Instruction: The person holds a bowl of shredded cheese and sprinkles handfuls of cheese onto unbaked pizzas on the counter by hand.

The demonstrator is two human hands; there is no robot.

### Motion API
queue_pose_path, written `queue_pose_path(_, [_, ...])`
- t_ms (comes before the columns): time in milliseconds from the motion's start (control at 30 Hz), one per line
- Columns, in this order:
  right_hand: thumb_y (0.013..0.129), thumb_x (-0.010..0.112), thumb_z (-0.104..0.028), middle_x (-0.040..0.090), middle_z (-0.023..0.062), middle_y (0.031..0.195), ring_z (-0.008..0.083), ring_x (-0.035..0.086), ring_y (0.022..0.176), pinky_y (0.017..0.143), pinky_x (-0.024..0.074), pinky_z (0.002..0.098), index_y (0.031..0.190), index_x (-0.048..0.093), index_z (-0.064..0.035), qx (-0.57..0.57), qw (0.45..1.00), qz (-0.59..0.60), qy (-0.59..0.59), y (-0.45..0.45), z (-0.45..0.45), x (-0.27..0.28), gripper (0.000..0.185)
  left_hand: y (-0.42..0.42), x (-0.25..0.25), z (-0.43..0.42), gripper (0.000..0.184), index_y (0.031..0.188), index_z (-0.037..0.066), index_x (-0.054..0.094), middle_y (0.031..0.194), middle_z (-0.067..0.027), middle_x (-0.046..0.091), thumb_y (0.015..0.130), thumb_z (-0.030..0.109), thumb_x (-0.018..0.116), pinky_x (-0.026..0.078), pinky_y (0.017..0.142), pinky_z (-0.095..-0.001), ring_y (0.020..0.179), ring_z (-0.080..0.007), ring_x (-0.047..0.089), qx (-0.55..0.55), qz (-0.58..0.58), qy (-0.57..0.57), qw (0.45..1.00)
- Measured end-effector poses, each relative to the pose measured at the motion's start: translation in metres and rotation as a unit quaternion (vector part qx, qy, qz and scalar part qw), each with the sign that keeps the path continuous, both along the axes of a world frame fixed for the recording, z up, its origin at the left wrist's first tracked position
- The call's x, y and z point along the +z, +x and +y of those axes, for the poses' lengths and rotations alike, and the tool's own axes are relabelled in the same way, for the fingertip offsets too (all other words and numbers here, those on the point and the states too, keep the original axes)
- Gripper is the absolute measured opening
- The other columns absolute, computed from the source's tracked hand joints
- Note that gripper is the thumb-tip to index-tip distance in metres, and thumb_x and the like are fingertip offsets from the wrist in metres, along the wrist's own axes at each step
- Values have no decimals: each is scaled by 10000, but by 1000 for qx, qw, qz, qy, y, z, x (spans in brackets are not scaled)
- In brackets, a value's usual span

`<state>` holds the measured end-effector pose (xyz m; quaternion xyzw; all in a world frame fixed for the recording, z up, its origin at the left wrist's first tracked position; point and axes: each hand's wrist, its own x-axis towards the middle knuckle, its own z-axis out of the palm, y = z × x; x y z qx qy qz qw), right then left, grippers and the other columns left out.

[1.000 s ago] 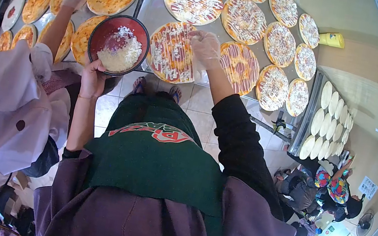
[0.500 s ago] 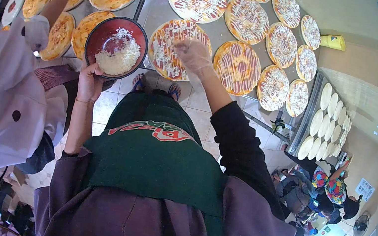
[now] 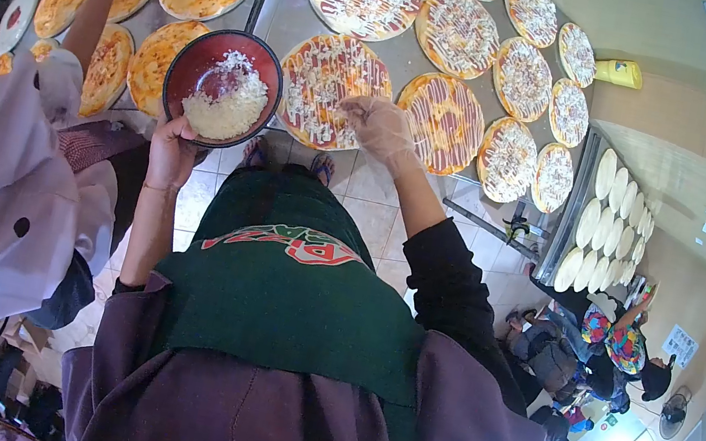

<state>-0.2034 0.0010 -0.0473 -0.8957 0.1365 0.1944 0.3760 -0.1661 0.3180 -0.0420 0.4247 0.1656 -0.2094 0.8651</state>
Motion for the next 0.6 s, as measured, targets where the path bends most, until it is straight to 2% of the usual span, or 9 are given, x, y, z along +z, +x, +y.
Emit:
queue_pose_path(67, [810, 658, -233, 668, 117, 864, 210, 632, 757, 712, 492, 311, 974, 682, -100, 12, 992, -103, 77, -6, -5, -20, 212, 0, 7, -4, 699, 1335, 72, 326, 1278, -112, 462, 650, -40, 408, 471, 925, -408, 1121, -279, 521, 19, 27, 39, 999])
queue_pose_path(100, [810, 658, -233, 668, 117, 864, 210, 632, 757, 712, 492, 311, 974, 682, -100, 10, 992, -103, 77, -4, 0, -11, 212, 0, 8, -4, 699, 1335, 72, 326, 1278, -112, 462, 650, -40, 408, 471, 925, -408, 1121, -279, 521, 17, 27, 39, 999])
queue_pose_path(167, [802, 658, -209, 671, 117, 887, 198, 638, 779, 715, 493, 305, 976, 680, -93, 3, 1000, -28, -14, 2, 10, 18, 210, 2, 11, -5, 694, 1326, 73, 332, 1277, -105, 463, 648, -54, 403, 453, 945, -405, 1134, -273, 510, 6, 15, 32, 999])
queue_pose_path(267, [792, 657, -195, 673, 114, 862, 198, 643, 772, 714, 493, 299, 976, 680, -89, -48, 999, -16, 20, -1, -12, -11, 213, 2, 14, -8, 691, 1319, 75, 336, 1274, -101, 466, 646, -71, 397, 424, 978, -395, 1150, -259, 495, 11, -4, 37, 999])
queue_pose_path(400, [790, 648, -204, 673, 100, 812, 200, 646, 750, 708, 495, 299, 965, 684, -95, -73, 997, -36, -2, 6, -15, -7, 209, 2, 11, -8, 693, 1315, 74, 338, 1277, -94, 466, 642, -80, 396, 403, 995, -385, 1156, -247, 484, 7, 8, 21, 1000])
queue_pose_path(500, [796, 637, -218, 671, 103, 791, 238, 648, 734, 700, 501, 325, 959, 690, -114, -75, 993, -91, -26, 16, -11, -9, 200, 2, 9, -10, 687, 1305, 74, 346, 1278, -91, 466, 639, -81, 400, 406, 989, -377, 1144, -247, 491, 11, 4, 29, 1000])
queue_pose_path(567, [804, 626, -218, 668, 121, 813, 276, 644, 754, 702, 502, 354, 961, 694, -135, -54, 987, -120, -93, 27, -12, -16, 190, 3, 9, -10, 642, 1265, 143, 341, 1054, -43, 501, 663, -72, 403, 494, 683, -292, 796, -123, 499, 3, -15, 28, 999])
queue_pose_path(600, [804, 626, -218, 668, 121, 813, 276, 644, 754, 702, 502, 354, 961, 694, -135, -55, 987, -120, -93, 33, -10, -16, 190, 3, 11, -11, 642, 1265, 143, 341, 1054, -43, 501, 663, -72, 403, 494, 683, -292, 796, -123, 499, 1, -16, 29, 999])
